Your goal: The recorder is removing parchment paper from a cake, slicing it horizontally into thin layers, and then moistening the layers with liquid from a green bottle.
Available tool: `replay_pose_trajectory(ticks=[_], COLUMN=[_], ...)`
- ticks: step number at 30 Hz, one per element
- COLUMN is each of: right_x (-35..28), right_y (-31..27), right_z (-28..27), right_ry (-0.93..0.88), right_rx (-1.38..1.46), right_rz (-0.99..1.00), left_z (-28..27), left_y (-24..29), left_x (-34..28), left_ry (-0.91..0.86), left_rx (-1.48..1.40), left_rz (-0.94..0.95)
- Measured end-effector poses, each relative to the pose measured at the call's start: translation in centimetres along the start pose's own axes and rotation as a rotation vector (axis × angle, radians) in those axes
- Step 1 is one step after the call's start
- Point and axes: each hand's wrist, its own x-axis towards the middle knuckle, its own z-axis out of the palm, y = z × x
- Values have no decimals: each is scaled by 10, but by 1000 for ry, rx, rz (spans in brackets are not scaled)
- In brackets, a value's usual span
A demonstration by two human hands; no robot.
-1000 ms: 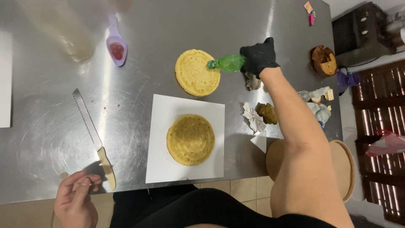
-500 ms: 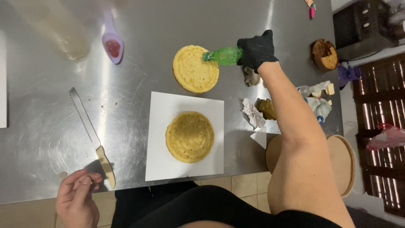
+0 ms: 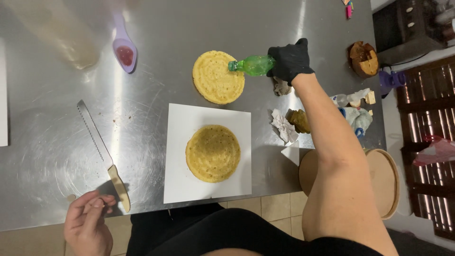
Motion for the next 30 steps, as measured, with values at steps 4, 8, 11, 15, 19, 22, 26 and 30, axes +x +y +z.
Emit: replay_pose_trajectory(ticks=[4, 8, 11, 15, 19, 22, 26, 30], right_x=[-14, -18, -17, -11, -5, 0, 8, 16], right_y=[-4, -11, -13, -18, -30, -40, -52, -56], right_z=[2, 1, 3, 4, -5, -7, -12, -10], right_ry=[-53, -82, -92, -6, 35, 38, 27, 49], right_rx=[6, 21, 22, 46, 69, 56, 63, 82], right_rz=[23, 21, 0, -47, -61, -96, -107, -125], left_z=[-1, 0, 3, 1, -5, -3, -8, -9], left_y=[1, 2, 6, 7, 3, 10, 6, 7], left_x=[0, 1, -1, -3, -5, -8, -9, -11], left_ry=[0, -6, -16, -16, -7, 5, 23, 29], left_rx=[-2, -10, -24, -21, -16, -28, -25, -21], left_rz=[-3, -10, -3, 7, 18, 21, 21, 20])
